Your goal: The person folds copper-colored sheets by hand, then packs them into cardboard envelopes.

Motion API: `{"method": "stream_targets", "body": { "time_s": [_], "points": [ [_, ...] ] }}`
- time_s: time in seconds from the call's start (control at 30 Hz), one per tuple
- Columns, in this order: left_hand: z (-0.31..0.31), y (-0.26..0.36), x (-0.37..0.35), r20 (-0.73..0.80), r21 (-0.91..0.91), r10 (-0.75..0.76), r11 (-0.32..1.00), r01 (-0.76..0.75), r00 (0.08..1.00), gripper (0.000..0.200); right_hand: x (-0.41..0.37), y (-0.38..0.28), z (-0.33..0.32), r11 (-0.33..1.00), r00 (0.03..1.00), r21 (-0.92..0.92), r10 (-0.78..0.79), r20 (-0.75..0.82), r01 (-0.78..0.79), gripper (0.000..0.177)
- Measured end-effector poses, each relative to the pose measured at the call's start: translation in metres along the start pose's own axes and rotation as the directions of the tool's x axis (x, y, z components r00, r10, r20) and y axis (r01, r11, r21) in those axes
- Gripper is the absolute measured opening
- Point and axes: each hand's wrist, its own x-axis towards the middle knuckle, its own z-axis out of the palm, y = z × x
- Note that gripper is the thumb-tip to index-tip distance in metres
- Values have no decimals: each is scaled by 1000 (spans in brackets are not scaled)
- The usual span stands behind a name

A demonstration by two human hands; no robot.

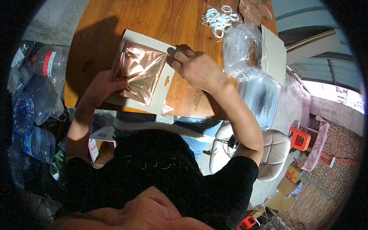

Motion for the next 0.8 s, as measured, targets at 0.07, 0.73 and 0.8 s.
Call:
{"method": "stream_targets", "body": {
  "time_s": [0.07, 0.73, 0.8],
  "points": [
    [1, 3, -1, -27, 13, 6, 1000, -5, 1000, 16, 0, 1, -2, 1000, 1000, 5, 23, 0, -23, 16],
    [7, 12, 25, 90, 180, 50, 981, -66, 995, 19, -13, -1, -13, 950, 984, 263, 142, 110, -167, 17],
    [11, 15, 19, 50, 99, 40, 994, -44, 998, 20, -16, -9, -12, 962, 993, 264, 92, -72, -70, 17]
  ]
}}
